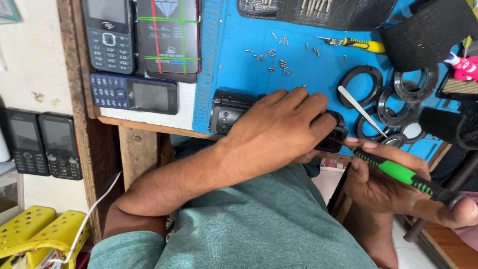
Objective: The person disassembles a black cylindrical electronic device using a screwdriver, removes internal components, and reassembles the device by attaching a circular lens-like part. The person uses a green-handled screwdriver to remove and tighten screws while handling the device and its parts on a cluttered workbench.
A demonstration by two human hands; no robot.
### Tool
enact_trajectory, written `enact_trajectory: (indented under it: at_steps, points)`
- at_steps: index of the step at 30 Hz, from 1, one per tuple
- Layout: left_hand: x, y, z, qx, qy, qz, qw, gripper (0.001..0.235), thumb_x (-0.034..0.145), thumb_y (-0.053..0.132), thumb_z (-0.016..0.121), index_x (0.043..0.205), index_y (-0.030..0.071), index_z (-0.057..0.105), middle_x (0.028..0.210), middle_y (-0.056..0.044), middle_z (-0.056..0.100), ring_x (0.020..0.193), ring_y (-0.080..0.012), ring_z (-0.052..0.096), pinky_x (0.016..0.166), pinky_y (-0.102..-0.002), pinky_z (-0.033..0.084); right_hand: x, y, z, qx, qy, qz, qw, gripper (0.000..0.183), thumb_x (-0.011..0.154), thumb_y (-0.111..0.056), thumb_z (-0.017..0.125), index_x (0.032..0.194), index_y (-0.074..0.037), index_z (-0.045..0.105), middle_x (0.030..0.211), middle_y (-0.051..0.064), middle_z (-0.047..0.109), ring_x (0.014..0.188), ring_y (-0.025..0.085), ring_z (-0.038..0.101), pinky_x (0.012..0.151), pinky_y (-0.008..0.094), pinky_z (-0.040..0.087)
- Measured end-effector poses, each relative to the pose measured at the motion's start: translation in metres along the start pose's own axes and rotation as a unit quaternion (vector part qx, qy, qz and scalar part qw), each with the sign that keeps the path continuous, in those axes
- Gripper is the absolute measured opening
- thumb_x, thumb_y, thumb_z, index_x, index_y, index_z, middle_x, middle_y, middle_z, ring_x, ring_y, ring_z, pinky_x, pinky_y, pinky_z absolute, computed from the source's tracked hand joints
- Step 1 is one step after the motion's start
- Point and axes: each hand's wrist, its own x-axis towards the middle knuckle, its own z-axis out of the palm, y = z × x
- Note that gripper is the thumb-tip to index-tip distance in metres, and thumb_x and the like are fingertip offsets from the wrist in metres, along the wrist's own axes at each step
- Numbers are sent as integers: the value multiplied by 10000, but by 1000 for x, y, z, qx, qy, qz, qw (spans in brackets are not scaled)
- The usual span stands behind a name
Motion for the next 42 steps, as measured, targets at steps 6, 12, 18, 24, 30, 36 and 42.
enact_trajectory:
  at_steps: [6, 12, 18, 24, 30, 36, 42]
  points:
    - [2, 1, 3, 33, 12, 5, 999, 345, 738, 241, 827, 976, 71, 645, 1041, -56, 557, 978, -227, 592, 803, -366, 530, -3, 1, -1, 1, -11, 14, 1000, 414, 1121, -69, 729, 1293, 79, 382, 1124, 232, 676, 1019, 293, 793, 888, 335, 688]
    - [2, 6, 1, 47, 8, 4, 999, 335, 705, 232, 807, 960, 81, 651, 1037, -53, 563, 1005, -235, 594, 811, -372, 520, 24, 13, -27, -22, -68, -152, 986, 672, 1030, -52, 761, 1440, -212, 253, 1118, 215, 689, 953, 320, 777, 863, 405, 697]
    - [7, 9, 5, 60, 5, 8, 998, 370, 718, 308, 800, 982, 79, 677, 1042, -56, 571, 1000, -235, 591, 785, -370, 505, 19, 10, -17, 0, -18, -154, 988, 715, 1001, -120, 776, 1430, -258, 221, 1116, 183, 702, 842, 295, 801, 787, 394, 681]
    - [8, 12, 8, 128, -11, 48, 991, 287, 849, 300, 804, 1008, 89, 694, 1048, -6, 570, 973, -206, 562, 770, -338, 488, 16, -4, -16, -108, 46, -141, 983, 661, 953, -108, 801, 1301, -169, 243, 964, 227, 680, 824, 347, 781, 721, 435, 658]
    - [7, 6, 13, 117, -2, 88, 989, 381, 806, 357, 780, 1011, 54, 676, 1043, -49, 570, 966, -222, 561, 771, -372, 484, 20, -5, 1, 14, 10, -141, 990, 558, 1019, -161, 746, 1315, -200, 274, 993, 243, 695, 845, 341, 783, 732, 393, 679]
    - [20, 17, 8, 189, -6, 95, 977, 382, 690, 374, 809, 926, 116, 654, 987, -51, 572, 918, -215, 569, 716, -339, 471, 40, -19, 2, -13, 47, -141, 989, 413, 948, -46, 696, 1236, -153, 419, 944, 220, 686, 874, 299, 764, 694, 399, 646]
    - [21, 11, 10, 156, -29, 105, 982, 447, 698, 429, 818, 902, 87, 616, 935, -58, 549, 908, -222, 563, 715, -353, 457, 40, -4, 4, 85, 58, -146, 984, 742, 785, -193, 839, 1421, -223, 459, 1036, 285, 682, 888, 290, 720, 720, 358, 611]
